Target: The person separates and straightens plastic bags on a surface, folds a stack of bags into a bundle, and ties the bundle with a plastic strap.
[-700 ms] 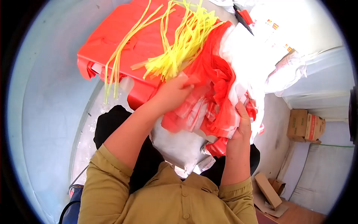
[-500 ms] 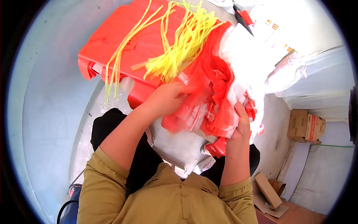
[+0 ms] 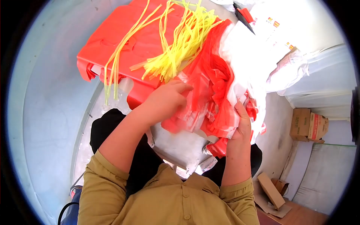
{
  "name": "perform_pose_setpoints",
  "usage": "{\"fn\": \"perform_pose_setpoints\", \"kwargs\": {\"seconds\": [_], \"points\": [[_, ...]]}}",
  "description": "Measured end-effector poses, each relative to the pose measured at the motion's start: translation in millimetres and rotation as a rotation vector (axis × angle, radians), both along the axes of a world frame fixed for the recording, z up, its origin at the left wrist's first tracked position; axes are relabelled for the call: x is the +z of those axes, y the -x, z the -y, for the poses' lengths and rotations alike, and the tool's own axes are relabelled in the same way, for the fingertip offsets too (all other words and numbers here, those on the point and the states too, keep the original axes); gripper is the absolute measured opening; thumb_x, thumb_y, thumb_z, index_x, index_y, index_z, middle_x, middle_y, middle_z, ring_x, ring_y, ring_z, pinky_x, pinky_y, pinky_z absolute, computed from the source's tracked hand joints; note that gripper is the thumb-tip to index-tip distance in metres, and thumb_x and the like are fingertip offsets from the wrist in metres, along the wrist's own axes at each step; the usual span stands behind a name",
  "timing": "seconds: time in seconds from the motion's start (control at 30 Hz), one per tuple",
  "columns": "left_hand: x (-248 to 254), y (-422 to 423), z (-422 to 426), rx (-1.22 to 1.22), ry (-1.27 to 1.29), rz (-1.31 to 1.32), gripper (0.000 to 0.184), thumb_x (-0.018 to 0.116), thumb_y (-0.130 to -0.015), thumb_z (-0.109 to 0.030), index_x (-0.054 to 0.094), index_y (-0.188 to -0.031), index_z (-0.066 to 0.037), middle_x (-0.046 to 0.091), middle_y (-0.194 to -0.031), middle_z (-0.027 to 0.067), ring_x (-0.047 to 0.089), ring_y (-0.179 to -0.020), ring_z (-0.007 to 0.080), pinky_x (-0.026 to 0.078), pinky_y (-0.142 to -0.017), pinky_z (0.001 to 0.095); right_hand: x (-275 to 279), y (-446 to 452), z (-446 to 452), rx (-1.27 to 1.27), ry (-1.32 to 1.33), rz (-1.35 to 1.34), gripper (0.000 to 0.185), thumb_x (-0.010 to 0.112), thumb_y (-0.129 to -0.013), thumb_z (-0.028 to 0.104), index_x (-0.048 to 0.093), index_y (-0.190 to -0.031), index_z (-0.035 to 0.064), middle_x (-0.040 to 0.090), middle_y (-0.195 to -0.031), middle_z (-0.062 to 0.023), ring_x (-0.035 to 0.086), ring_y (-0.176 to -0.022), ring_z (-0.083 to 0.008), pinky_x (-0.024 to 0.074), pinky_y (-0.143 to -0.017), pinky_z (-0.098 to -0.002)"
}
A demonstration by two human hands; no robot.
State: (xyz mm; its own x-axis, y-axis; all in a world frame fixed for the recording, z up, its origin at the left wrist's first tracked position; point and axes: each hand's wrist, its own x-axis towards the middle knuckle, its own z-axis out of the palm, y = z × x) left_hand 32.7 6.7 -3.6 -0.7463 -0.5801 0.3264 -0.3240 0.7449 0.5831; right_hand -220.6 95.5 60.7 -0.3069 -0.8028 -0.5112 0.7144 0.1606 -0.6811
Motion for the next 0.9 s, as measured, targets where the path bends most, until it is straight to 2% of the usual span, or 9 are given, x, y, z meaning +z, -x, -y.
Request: {"fn": "perform_pose_setpoints", "kwargs": {"seconds": [0.07,0.17,0.27,0.37,0.47,0.57,0.67,0.77,0.9], "points": [[-2,-2,3,-0.065,-0.101,-0.075,0.022,0.064,-0.079,0.003,0.074,-0.097,-0.006,0.063,-0.138,0.018,0.062,-0.121,0.0376,0.051,-0.102,0.0417,1,1,0,0.009,0.007,-0.005,0.047,0.07,-0.095,0.005,0.055,-0.14,0.001,0.069,-0.129,-0.0193,0.071,-0.113,-0.0336,0.0623,-0.095,-0.05],[-1,11,7,0.127,-0.356,-0.277,0.023,0.061,-0.087,0.002,0.072,-0.106,-0.004,0.066,-0.132,0.0182,0.063,-0.117,0.0368,0.05,-0.101,0.0403,3,1,-1,0.017,0.006,0.001,0.048,0.07,-0.094,0.005,0.055,-0.14,0.0012,0.069,-0.129,-0.019,0.071,-0.113,-0.0336,0.0623,-0.095,-0.0496],[-10,31,14,0.371,-0.515,-0.314,0.028,0.06,-0.097,-0.005,0.068,-0.123,-0.001,0.066,-0.13,0.0195,0.064,-0.116,0.0357,0.05,-0.101,0.0395,0,2,-1,0.03,0.02,-0.005,0.048,0.07,-0.095,0.006,0.055,-0.14,0.0012,0.069,-0.129,-0.0192,0.07,-0.114,-0.0337,0.0622,-0.095,-0.0494],[-12,51,22,0.37,-0.606,-0.33,0.046,0.066,-0.1,-0.02,0.057,-0.14,0.001,0.066,-0.13,0.0227,0.064,-0.119,0.0363,0.05,-0.102,0.0422,3,-2,-3,-0.002,-0.05,0.006,0.048,0.069,-0.095,0.007,0.055,-0.141,0.001,0.068,-0.13,-0.0191,0.07,-0.115,-0.0335,0.0616,-0.096,-0.0494],[-10,69,21,0.469,-0.425,-0.233,0.059,0.071,-0.095,-0.029,0.052,-0.143,-0.001,0.068,-0.121,0.0255,0.065,-0.117,0.0398,0.052,-0.099,0.0462,16,-20,-5,-0.017,-0.062,-0.095,0.048,0.067,-0.096,0.008,0.054,-0.142,0.0009,0.067,-0.132,-0.0192,0.069,-0.116,-0.0332,0.061,-0.097,-0.0497],[-3,78,26,0.525,-0.47,-0.057,0.067,0.074,-0.092,-0.032,0.048,-0.147,-0.004,0.069,-0.122,0.0257,0.067,-0.114,0.0405,0.053,-0.096,0.0487,14,-18,-7,0.004,-0.051,-0.09,0.05,0.067,-0.096,0.008,0.053,-0.143,0.0013,0.067,-0.133,-0.0189,0.069,-0.116,-0.0325,0.0607,-0.098,-0.0492],[-9,79,28,0.529,-0.492,-0.117,0.068,0.075,-0.089,-0.03,0.048,-0.147,-0.007,0.07,-0.118,0.0249,0.068,-0.111,0.041,0.055,-0.091,0.0505,24,-26,-9,-0.014,-0.052,-0.08,0.048,0.066,-0.097,0.008,0.054,-0.142,0.0009,0.067,-0.132,-0.0191,0.069,-0.116,-0.0324,0.061,-0.098,-0.0486],[-5,65,28,0.469,-0.512,-0.254,0.067,0.074,-0.088,-0.025,0.047,-0.148,-0.01,0.07,-0.114,0.0248,0.068,-0.108,0.0418,0.055,-0.089,0.051,32,-34,-8,0.0,-0.095,-0.166,0.044,0.069,-0.096,0.023,0.061,-0.133,0.0025,0.074,-0.112,-0.0137,0.073,-0.097,-0.0272,0.0611,-0.084,-0.0427],[18,50,17,0.375,-0.55,-0.092,0.067,0.072,-0.087,-0.021,0.047,-0.149,-0.012,0.07,-0.115,0.0257,0.068,-0.107,0.0437,0.055,-0.089,0.0506,11,-26,-10,0.075,-0.048,-0.074,0.046,0.068,-0.097,0.021,0.057,-0.137,0.0014,0.071,-0.121,-0.0148,0.072,-0.103,-0.0283,0.0608,-0.088,-0.0439]]}}
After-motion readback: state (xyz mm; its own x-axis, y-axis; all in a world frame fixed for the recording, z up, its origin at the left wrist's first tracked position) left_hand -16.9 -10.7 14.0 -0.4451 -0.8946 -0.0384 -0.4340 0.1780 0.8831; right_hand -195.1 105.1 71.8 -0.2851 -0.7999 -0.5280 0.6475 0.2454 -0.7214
